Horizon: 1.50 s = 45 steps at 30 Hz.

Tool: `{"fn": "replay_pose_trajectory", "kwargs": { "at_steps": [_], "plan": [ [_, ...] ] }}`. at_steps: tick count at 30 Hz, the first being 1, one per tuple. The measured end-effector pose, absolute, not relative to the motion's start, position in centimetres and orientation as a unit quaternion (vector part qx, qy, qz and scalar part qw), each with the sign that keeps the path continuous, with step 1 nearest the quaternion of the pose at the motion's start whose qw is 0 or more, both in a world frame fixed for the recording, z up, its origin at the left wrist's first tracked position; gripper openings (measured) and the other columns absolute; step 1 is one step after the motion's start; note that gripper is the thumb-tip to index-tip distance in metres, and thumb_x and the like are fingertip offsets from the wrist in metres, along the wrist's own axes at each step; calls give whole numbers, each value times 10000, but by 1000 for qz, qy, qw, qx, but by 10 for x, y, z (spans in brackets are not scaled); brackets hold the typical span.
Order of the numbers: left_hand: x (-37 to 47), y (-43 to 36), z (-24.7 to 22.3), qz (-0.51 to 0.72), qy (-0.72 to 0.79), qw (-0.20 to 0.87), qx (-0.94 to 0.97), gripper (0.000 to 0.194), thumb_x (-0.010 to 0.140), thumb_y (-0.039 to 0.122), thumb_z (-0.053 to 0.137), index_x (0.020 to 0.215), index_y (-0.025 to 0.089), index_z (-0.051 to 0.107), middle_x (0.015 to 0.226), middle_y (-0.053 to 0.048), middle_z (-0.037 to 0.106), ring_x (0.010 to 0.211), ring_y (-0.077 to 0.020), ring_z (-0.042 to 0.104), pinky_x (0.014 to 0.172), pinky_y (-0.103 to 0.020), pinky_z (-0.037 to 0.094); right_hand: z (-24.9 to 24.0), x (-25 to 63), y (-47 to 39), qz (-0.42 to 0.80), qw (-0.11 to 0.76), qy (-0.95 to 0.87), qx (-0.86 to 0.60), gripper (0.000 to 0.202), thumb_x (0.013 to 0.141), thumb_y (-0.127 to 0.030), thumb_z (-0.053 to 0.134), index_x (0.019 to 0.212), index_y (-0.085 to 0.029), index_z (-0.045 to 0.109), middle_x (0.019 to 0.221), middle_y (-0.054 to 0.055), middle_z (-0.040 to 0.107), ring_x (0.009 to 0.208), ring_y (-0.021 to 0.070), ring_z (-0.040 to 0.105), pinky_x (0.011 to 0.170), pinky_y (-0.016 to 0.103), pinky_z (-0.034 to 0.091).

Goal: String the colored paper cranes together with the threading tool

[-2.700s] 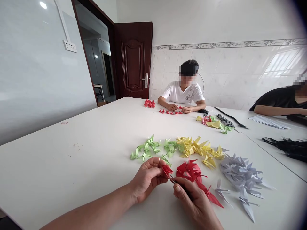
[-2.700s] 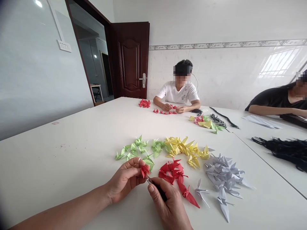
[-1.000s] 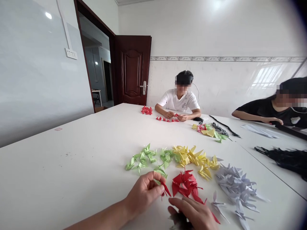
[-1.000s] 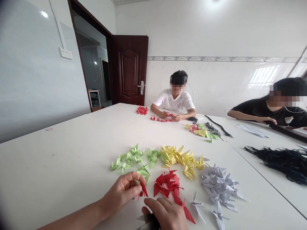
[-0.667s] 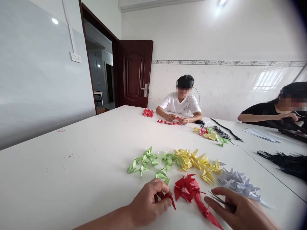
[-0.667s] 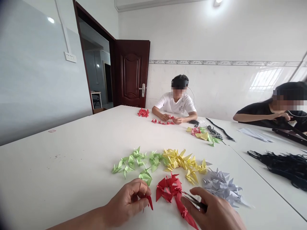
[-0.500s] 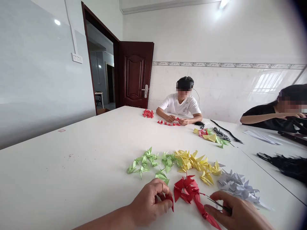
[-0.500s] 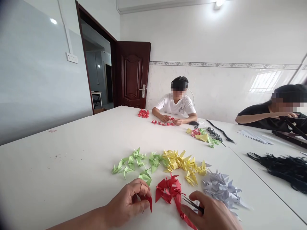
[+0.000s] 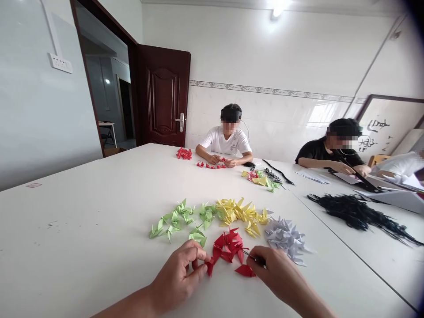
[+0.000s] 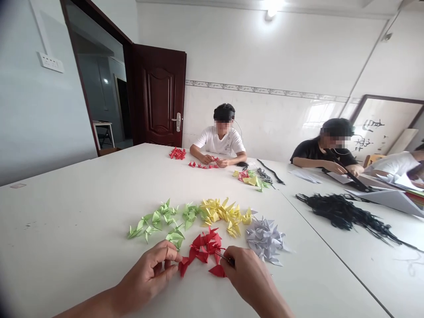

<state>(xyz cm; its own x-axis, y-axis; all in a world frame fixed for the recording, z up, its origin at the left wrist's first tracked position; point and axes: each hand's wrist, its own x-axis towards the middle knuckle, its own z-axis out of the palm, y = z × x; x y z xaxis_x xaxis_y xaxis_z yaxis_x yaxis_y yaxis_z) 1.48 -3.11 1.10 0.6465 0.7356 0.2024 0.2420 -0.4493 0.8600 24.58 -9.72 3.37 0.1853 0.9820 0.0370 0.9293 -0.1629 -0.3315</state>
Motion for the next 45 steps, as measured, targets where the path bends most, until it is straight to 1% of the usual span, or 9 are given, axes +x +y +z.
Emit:
{"fn": "replay_pose_trajectory", "kwargs": {
  "at_steps": [3,6,9,12,15,20,29,33,45],
  "plan": [
    [16,-32,9,328,274,413,804,141,819,198,473,842,163,607,778,-33,491,614,-102,421,557,-214,373,37,245,-98,80,190,-639,-741,264,805,-289,428,619,-190,587,541,-6,559,483,116,413,467,221,287],
    [18,-38,13,361,228,425,798,131,830,208,478,872,168,595,800,-40,502,617,-100,432,560,-215,385,40,238,-102,87,296,-634,-709,282,807,-369,468,647,-194,621,527,-17,532,480,109,405,462,207,309],
    [22,-47,17,366,206,479,771,174,832,237,507,987,190,569,978,-74,514,688,-106,479,631,-238,430,41,224,-108,128,390,-617,-671,299,794,-429,505,690,-195,658,532,-22,531,474,100,394,442,197,315],
    [25,-52,16,340,212,559,726,243,829,284,537,1052,188,549,885,-60,545,705,-116,490,647,-251,431,39,209,-113,165,432,-620,-634,296,793,-441,526,706,-198,671,574,-17,576,497,102,430,461,196,345],
    [26,-51,12,317,219,640,665,258,814,311,572,1019,155,566,702,-19,541,651,-104,473,620,-246,412,35,198,-116,181,437,-638,-608,305,804,-439,527,693,-195,672,581,-14,590,502,104,462,461,197,362],
    [27,-44,10,307,206,720,587,241,747,277,667,930,138,597,676,-6,567,640,-88,500,619,-234,397,31,193,-117,197,434,-652,-590,266,819,-404,526,727,-201,671,588,-17,597,502,99,466,464,182,383],
    [30,-44,20,323,214,750,536,191,668,234,736,776,121,625,668,-7,610,608,-83,548,608,-232,431,28,191,-114,210,461,-655,-561,213,826,-385,545,798,-213,668,688,-9,652,585,106,558,535,157,446],
    [29,-41,18,340,224,745,529,237,651,243,749,798,117,613,679,-15,616,628,-103,570,621,-249,443,29,192,-117,226,488,-629,-561,301,817,-430,543,976,-187,620,671,13,609,557,119,546,488,185,449],
    [16,-32,24,347,247,758,494,246,706,254,708,900,138,611,781,-17,610,689,-117,596,715,-305,478,21,193,-119,155,372,-681,-611,320,843,-427,491,1034,-210,630,846,36,652,674,141,601,508,192,480]
  ]
}}
